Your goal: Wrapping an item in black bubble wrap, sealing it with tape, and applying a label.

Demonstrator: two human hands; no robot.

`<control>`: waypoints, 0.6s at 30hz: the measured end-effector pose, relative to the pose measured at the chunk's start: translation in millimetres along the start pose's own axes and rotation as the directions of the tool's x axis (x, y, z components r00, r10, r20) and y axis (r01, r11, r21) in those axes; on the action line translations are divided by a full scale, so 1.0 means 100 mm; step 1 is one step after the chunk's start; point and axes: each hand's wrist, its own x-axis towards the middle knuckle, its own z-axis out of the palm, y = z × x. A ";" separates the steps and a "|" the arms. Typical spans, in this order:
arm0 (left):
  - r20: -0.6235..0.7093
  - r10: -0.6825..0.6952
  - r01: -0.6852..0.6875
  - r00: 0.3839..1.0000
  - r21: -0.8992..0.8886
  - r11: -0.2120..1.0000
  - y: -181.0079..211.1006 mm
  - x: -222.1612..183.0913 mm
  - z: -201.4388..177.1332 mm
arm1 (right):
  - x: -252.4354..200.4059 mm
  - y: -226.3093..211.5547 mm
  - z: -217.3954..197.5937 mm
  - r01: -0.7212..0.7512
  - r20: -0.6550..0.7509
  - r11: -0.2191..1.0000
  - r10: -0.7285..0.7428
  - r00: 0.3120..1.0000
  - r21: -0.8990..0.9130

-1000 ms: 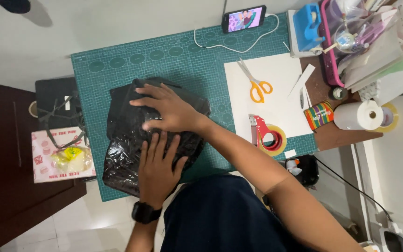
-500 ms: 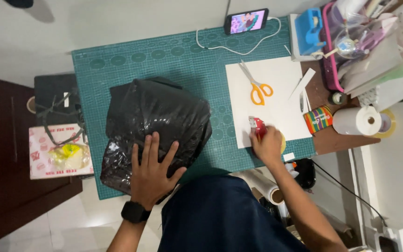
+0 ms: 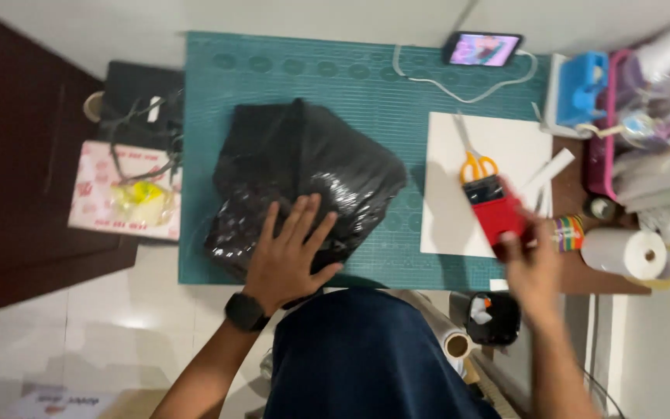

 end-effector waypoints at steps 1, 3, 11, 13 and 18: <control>0.018 0.018 -0.019 1.000 0.026 0.999 -0.02 -0.01 -0.02 | 0.03 -0.25 -0.13 0.136 0.037 0.989 -0.139 0.990 0.064; 0.030 0.026 -0.027 0.999 0.054 0.998 -0.03 0.01 -0.06 | 0.08 -0.88 -0.31 0.277 0.068 0.952 -0.287 0.955 0.130; -0.083 -0.024 0.026 0.996 0.025 0.999 0.00 -0.04 -0.03 | 0.14 -3.25 0.35 0.921 0.571 0.387 -0.764 0.301 0.032; -0.099 -0.043 0.042 0.994 -0.009 0.999 0.00 -0.03 -0.04 | 0.18 -3.63 0.75 0.892 0.752 0.449 -0.572 0.327 -0.046; -0.190 -0.060 0.038 0.980 -0.120 0.992 -0.01 -0.05 -0.08 | -0.05 -4.26 1.25 0.813 0.881 0.497 -0.179 0.439 -0.304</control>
